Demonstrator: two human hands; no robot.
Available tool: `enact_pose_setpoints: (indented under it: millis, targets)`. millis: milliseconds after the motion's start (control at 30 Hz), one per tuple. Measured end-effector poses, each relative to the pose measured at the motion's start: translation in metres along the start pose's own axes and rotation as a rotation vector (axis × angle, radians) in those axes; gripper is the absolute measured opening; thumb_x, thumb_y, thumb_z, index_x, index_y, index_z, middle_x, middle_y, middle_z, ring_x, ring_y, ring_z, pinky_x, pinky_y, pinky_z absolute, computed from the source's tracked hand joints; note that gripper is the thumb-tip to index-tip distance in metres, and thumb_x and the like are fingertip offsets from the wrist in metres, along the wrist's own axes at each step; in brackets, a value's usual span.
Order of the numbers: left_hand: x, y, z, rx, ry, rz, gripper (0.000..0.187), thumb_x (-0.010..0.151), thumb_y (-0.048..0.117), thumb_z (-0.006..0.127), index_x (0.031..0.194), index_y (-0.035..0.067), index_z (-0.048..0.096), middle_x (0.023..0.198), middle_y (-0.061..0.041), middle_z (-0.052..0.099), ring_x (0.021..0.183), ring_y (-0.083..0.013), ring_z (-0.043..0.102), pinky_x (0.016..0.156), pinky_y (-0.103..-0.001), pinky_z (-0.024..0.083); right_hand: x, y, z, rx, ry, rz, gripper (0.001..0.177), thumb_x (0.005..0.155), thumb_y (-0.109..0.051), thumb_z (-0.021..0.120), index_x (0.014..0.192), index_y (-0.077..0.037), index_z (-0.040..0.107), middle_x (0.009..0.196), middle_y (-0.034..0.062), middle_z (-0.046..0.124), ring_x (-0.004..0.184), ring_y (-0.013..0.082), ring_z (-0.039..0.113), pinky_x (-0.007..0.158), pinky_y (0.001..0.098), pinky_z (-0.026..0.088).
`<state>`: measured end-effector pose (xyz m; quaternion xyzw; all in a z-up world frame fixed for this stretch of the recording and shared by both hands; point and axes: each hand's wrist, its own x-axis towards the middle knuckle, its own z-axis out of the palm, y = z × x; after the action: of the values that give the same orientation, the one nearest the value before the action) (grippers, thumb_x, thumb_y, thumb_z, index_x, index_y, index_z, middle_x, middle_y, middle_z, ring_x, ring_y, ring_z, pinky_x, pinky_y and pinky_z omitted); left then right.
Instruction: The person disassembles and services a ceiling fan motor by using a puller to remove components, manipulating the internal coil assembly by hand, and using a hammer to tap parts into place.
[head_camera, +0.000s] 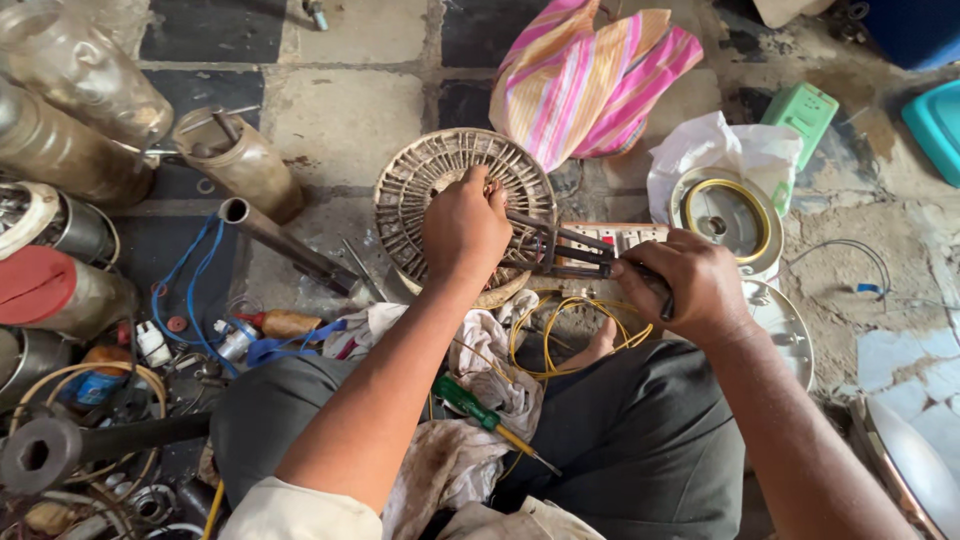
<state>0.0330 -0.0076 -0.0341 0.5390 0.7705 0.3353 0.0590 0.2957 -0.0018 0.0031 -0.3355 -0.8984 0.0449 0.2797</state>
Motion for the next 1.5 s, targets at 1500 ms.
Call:
enact_pose_setpoints:
  millis: [1500]
  targets:
    - [0.07, -0.02, 0.025, -0.064, -0.366, -0.172, 0.033, 0.094, 0.031, 0.053, 0.111, 0.012, 0.073, 0.109, -0.014, 0.076, 0.098, -0.0314, 0.075, 0.088, -0.047, 0.057, 0.033, 0.043, 0.017, 0.744, -0.057, 0.759, 0.056, 0.109, -0.052, 0.035, 0.111, -0.007, 0.068, 0.062, 0.0005, 0.05, 0.05, 0.008, 0.045, 0.046, 0.0247, 0.04]
